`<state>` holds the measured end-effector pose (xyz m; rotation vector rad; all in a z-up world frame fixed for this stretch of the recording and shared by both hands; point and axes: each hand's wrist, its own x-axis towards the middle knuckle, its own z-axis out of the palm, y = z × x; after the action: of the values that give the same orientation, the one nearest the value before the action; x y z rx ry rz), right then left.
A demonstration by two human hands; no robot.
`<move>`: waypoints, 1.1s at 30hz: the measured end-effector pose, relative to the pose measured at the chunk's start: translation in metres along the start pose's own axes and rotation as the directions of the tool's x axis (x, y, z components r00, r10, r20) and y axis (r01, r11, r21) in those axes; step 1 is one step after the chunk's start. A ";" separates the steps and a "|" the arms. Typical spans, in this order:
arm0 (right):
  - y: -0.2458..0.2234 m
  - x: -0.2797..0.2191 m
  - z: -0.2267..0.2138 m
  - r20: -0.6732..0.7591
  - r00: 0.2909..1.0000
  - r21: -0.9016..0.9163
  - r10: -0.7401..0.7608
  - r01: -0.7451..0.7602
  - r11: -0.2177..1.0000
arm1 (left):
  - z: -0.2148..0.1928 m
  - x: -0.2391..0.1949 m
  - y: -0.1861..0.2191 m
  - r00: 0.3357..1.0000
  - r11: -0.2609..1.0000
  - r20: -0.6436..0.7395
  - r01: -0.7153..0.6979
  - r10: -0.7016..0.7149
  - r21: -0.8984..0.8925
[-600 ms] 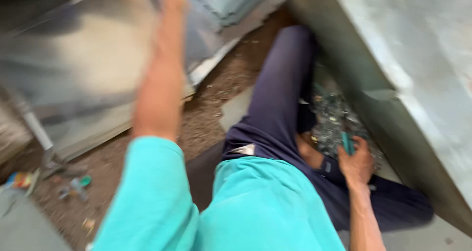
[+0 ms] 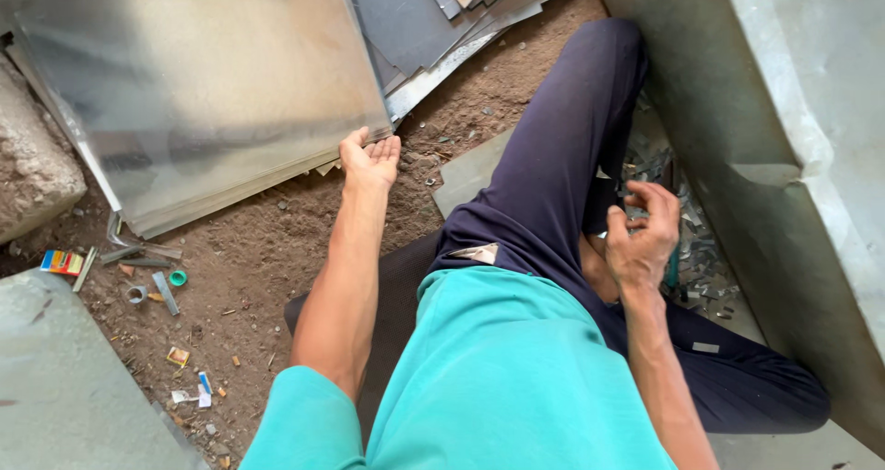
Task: The person sits on the ground and uses tin snips to cut a rectangular metal sheet into smaller pieces. After cutting, the person stacks the cut metal sheets on a pile to the left.
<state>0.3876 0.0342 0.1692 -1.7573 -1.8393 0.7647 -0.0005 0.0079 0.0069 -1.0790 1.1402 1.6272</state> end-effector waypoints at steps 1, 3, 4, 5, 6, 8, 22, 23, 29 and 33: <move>-0.004 0.000 -0.002 -0.014 1.000 0.032 -0.001 0.001 0.999 | 0.008 -0.007 0.000 1.000 1.000 0.008 -0.001 0.001 -0.005; -0.008 -0.002 0.000 -0.039 0.999 0.105 0.002 0.002 0.994 | 0.025 -0.020 0.005 0.998 0.999 0.051 -0.042 0.042 0.001; -0.007 -0.007 -0.001 -0.047 0.999 0.117 0.007 -0.001 0.993 | 0.029 -0.027 0.006 0.994 0.997 0.082 -0.077 0.076 0.010; -0.005 -0.012 -0.001 -0.055 0.998 0.128 0.012 -0.005 0.992 | 0.033 -0.031 0.007 0.988 0.994 0.113 -0.112 0.109 0.017; -0.001 -0.018 -0.003 -0.058 0.998 0.138 0.016 -0.008 0.990 | 0.034 -0.034 0.006 0.985 0.993 0.123 -0.119 0.117 0.007; 0.009 -0.028 -0.006 -0.039 0.999 0.140 0.036 -0.031 0.990 | 0.035 -0.033 0.007 0.980 0.991 0.146 -0.134 0.135 -0.017; 0.059 -0.068 -0.028 -0.084 0.969 0.221 0.232 -0.209 0.953 | 0.035 0.005 0.020 0.991 0.991 0.037 -0.123 0.125 -0.062; 0.059 -0.067 -0.028 -0.079 0.970 0.219 0.232 -0.210 0.953 | 0.037 -0.001 0.020 0.978 0.977 -0.006 -0.209 0.209 -0.037; 0.032 -0.043 -0.011 -0.038 0.986 0.251 0.163 -0.148 0.957 | 0.049 -0.025 0.026 0.998 0.962 -0.053 0.043 -0.030 0.270; 0.018 -0.031 -0.008 -0.017 0.995 0.204 0.098 -0.092 0.975 | 0.039 -0.023 -0.008 0.996 0.997 0.027 0.080 -0.080 0.009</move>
<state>0.4082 0.0037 0.1640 -1.7237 -1.6068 0.9267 0.0061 0.0433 0.0354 -1.0803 1.0720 1.5692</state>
